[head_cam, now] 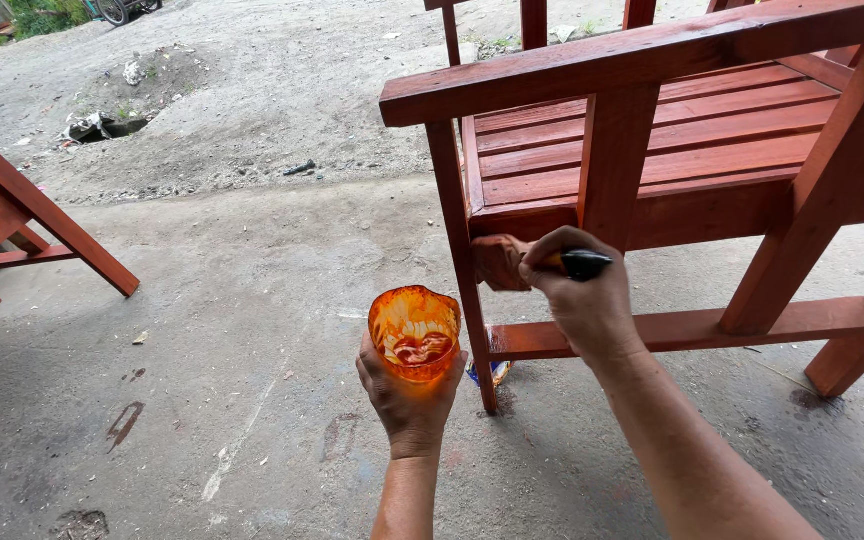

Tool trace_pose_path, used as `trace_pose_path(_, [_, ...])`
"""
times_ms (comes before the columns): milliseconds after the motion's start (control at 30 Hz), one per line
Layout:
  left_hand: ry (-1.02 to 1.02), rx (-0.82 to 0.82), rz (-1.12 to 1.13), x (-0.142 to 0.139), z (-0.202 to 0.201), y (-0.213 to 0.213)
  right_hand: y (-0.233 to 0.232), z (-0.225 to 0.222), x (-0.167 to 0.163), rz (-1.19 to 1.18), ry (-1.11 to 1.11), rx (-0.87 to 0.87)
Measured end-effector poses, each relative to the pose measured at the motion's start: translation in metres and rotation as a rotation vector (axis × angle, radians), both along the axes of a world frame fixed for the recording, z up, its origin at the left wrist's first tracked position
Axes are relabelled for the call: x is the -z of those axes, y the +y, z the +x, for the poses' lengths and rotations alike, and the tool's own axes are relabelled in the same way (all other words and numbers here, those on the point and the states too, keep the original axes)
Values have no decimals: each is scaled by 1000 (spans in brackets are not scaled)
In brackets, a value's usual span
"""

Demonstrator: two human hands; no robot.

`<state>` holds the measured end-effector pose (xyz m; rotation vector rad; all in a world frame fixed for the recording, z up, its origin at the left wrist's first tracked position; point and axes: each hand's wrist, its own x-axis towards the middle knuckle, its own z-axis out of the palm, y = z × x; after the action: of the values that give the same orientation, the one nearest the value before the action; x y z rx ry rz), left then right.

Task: The person applies reddish-brown paint to a wooden chair using a brush. They repeatedly dip the brush into a small container and coat the chair's armrest, side frame, and legs.

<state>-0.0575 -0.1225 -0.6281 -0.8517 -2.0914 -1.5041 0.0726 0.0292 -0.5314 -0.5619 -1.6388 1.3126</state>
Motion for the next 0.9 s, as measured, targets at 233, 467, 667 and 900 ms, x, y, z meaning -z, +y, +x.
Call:
trace_pose_path(233, [-18, 15, -12, 1, -1, -3, 17, 2, 44, -160, 541, -223])
trace_pose_path(467, [-36, 33, 11, 10, -4, -3, 0, 6, 161, -571, 387, -140])
trace_pose_path(667, [-46, 41, 34, 13, -3, -6, 11, -7, 149, -430, 211, 248])
trace_pose_path(900, [-37, 56, 88, 4, -3, 0, 15, -49, 105, -9, -371, 190])
